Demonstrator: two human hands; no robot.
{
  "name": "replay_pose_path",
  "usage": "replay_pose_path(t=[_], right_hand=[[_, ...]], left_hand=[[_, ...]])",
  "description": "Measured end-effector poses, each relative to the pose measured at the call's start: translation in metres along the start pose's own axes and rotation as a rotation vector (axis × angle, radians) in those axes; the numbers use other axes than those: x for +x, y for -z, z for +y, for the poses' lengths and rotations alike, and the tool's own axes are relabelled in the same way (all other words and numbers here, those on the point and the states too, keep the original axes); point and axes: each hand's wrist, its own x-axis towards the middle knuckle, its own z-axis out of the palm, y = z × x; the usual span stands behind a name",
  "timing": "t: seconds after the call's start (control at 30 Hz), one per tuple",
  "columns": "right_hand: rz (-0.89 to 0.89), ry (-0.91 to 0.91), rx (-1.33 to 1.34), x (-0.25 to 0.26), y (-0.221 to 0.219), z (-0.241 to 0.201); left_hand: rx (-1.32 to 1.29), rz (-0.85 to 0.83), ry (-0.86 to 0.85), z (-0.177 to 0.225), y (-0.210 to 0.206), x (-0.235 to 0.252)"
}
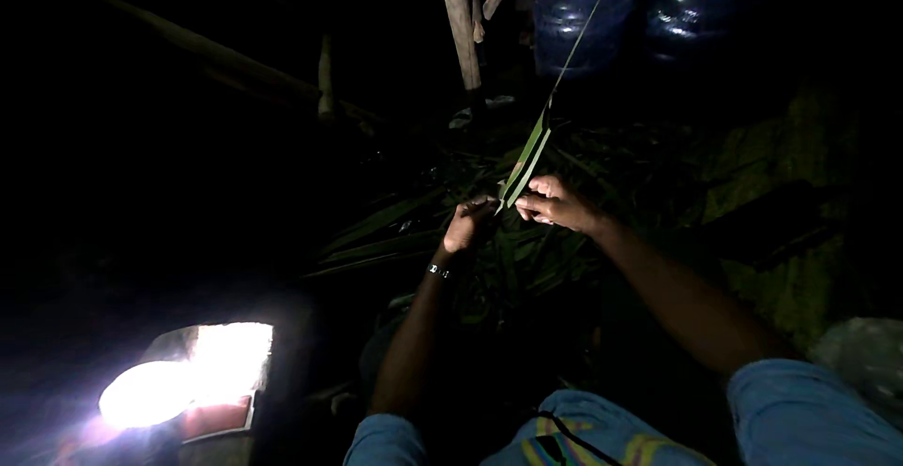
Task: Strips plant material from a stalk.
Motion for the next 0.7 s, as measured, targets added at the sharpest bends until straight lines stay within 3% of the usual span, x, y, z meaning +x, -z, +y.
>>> replay_pose_path(t=[0.2,0.5,0.7], right_hand=[[0.144,0.019,-0.067,0.001,0.003,0.002],[0.365,0.076,0.053,0.013,0.006,0.010],[0.375,0.038,0.048,0.014,0.005,0.006]], left_hand=[[0.145,0.053,-0.082,-0.002,-0.006,-0.001],[0.371,0.144,-0.131,-0.003,-0.008,0.003],[0.392,0.141,-0.095,-0.001,-0.004,0.002]])
